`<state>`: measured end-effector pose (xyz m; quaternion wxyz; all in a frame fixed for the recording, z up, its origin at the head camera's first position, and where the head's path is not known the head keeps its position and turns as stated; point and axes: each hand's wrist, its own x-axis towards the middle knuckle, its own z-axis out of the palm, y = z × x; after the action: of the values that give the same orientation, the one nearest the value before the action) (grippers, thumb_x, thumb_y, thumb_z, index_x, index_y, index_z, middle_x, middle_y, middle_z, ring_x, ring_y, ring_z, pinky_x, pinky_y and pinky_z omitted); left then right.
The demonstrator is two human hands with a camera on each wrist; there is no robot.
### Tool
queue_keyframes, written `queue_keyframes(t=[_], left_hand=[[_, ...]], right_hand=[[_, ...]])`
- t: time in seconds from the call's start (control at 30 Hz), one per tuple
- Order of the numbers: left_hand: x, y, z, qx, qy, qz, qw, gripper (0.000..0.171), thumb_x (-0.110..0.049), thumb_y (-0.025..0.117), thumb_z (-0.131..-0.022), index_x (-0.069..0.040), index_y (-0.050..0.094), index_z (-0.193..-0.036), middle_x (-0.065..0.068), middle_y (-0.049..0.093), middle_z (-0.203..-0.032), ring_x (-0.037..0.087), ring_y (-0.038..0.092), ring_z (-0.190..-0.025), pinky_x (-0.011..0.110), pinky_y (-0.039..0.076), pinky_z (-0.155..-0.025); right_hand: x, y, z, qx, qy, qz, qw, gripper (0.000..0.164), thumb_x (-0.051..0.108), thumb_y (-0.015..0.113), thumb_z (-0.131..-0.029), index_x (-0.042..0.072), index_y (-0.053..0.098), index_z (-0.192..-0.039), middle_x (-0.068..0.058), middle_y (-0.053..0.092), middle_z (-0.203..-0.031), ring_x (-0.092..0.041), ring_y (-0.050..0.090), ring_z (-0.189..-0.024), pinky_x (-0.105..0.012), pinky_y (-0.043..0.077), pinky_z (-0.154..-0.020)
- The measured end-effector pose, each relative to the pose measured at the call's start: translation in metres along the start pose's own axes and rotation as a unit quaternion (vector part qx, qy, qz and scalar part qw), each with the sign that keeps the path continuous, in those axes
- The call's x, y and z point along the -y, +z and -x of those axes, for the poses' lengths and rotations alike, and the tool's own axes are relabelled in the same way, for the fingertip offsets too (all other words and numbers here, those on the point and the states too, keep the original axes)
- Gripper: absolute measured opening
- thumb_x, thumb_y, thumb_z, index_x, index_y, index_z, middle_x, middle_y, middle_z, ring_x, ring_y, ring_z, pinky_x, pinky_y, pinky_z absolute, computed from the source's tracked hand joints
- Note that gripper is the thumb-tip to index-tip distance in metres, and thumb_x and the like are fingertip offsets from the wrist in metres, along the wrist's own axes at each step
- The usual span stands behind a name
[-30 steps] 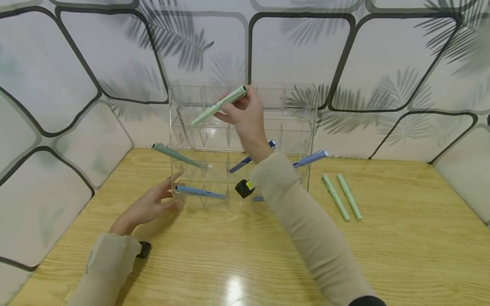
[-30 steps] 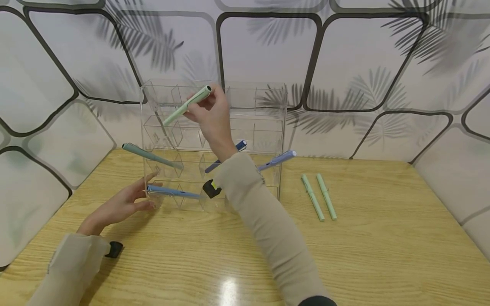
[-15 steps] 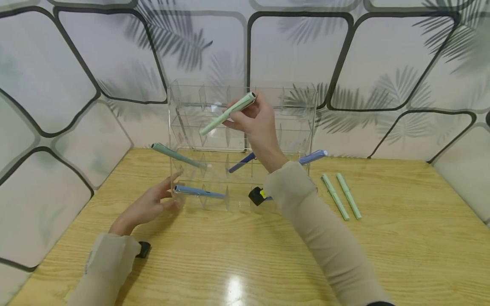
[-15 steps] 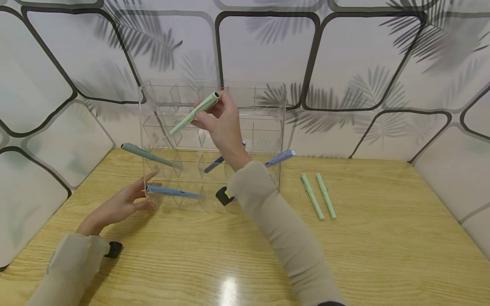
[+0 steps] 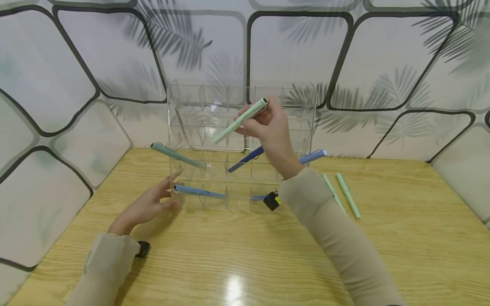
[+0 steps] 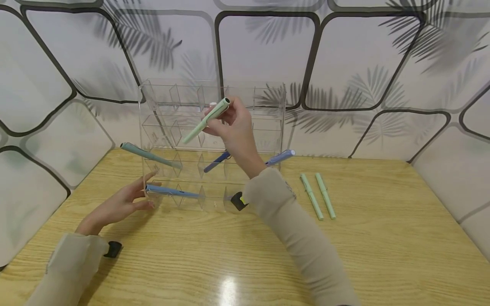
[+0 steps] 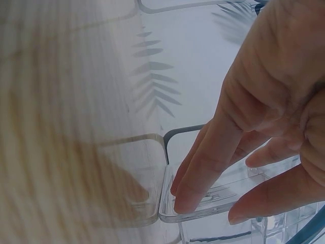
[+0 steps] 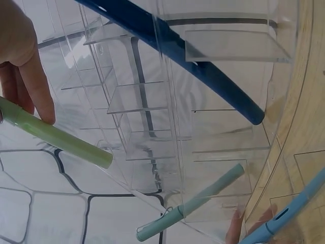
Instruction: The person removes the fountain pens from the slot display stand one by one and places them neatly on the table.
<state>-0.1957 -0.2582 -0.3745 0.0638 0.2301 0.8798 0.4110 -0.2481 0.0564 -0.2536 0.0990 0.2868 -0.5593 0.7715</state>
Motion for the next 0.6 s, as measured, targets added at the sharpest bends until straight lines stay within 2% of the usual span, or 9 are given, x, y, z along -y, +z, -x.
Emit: queue_keyframes(t=[0.2, 0.47, 0.6], left_hand=[[-0.001, 0.0, 0.0, 0.001, -0.005, 0.0, 1.0, 0.081, -0.001, 0.062, -0.1, -0.002, 0.011, -0.162, 0.036, 0.034, -0.153, 0.06, 0.049, -0.124, 0.066, 0.046, -0.096], [-0.001, 0.0, 0.0, 0.001, -0.001, 0.005, 1.0, 0.08, 0.002, 0.061, -0.099, 0.001, 0.011, -0.161, 0.038, 0.033, -0.152, 0.06, 0.048, -0.124, 0.065, 0.047, -0.095], [-0.002, 0.0, 0.0, 0.0, -0.007, 0.004, 1.0, 0.079, 0.002, 0.06, -0.099, 0.001, 0.011, -0.161, 0.038, 0.032, -0.152, 0.061, 0.047, -0.124, 0.065, 0.047, -0.095]], right_hand=[[0.005, -0.009, 0.006, 0.009, -0.003, 0.023, 1.0, 0.022, -0.016, 0.056, -0.093, 0.001, 0.053, -0.106, -0.02, 0.066, -0.105, -0.035, 0.067, -0.099, -0.046, 0.059, -0.083], [0.011, -0.023, 0.014, 0.026, -0.019, 0.023, 0.999, 0.021, -0.017, 0.054, -0.092, 0.0, 0.053, -0.104, -0.014, 0.066, -0.102, -0.025, 0.069, -0.096, -0.047, 0.059, -0.083], [0.015, -0.029, 0.019, 0.031, -0.024, 0.04, 0.998, 0.024, -0.017, 0.054, -0.091, 0.003, 0.053, -0.104, -0.016, 0.066, -0.102, -0.025, 0.069, -0.095, -0.047, 0.059, -0.081]])
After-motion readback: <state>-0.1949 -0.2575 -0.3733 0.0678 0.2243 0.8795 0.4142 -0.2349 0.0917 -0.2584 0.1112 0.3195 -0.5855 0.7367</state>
